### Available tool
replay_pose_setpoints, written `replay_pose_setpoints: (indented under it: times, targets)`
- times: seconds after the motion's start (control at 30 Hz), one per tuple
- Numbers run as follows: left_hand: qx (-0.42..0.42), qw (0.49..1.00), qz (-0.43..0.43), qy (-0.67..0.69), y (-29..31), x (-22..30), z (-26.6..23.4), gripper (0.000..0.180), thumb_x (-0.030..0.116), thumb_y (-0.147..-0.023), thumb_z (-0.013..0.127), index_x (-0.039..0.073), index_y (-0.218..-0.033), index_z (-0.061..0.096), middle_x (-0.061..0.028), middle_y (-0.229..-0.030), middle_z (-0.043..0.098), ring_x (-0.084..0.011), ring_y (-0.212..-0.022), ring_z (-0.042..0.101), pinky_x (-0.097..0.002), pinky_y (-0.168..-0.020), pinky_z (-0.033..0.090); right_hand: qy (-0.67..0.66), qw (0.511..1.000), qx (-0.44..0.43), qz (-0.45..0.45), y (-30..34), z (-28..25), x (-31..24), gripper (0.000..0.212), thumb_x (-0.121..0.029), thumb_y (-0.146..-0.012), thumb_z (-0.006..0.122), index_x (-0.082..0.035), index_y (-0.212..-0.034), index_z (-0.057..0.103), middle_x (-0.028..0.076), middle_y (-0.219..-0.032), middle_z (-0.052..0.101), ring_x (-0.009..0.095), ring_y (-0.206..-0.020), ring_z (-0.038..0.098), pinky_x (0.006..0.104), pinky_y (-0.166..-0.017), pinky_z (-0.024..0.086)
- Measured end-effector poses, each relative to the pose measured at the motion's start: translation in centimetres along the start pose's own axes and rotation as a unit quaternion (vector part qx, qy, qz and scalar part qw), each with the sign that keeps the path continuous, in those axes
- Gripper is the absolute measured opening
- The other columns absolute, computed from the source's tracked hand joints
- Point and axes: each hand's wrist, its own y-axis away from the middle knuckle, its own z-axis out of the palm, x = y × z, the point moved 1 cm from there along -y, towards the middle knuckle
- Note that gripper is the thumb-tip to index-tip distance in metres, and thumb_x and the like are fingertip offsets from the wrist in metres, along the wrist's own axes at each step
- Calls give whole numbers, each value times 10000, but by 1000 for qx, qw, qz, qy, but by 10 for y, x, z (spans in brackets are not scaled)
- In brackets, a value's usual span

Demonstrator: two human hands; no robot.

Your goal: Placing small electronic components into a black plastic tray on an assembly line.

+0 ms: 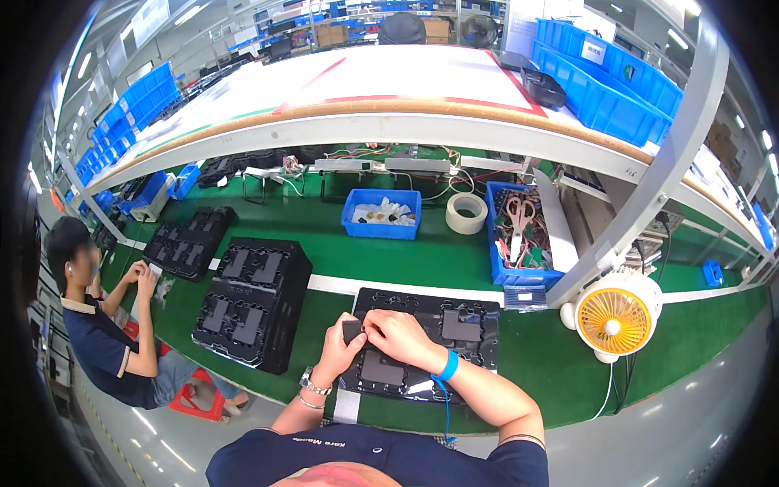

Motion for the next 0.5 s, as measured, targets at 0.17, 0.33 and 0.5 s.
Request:
replay_pose_setpoints:
  times: [0.17,0.33,0.5]
  targets:
    - [1,1000,-2,-5,0,-1,0,290,223,-913,744,11,-1029,586,-142,-802,635,-308,-706,674,-392,-666,534,1,1000,-2,-3,-1,-1,1,131,-157,-916,621,-28,-915,638,137,-851,696,381,-800,693,482,-684,546]
    - [1,1000,3,-2,0,-2,0,293,227,-912,744,11,-1032,586,-143,-801,635,-309,-699,672,-393,-661,532,1,1000,-2,-5,0,-1,1,128,-155,-909,625,-29,-913,638,138,-848,697,378,-796,694,479,-683,547]
    - [3,1000,6,1,0,-1,0,294,229,-912,743,11,-1032,589,-143,-804,639,-313,-703,677,-395,-664,536,3,1000,1,-2,0,-1,0,128,-156,-904,628,-28,-902,636,138,-847,697,375,-794,695,477,-680,546]
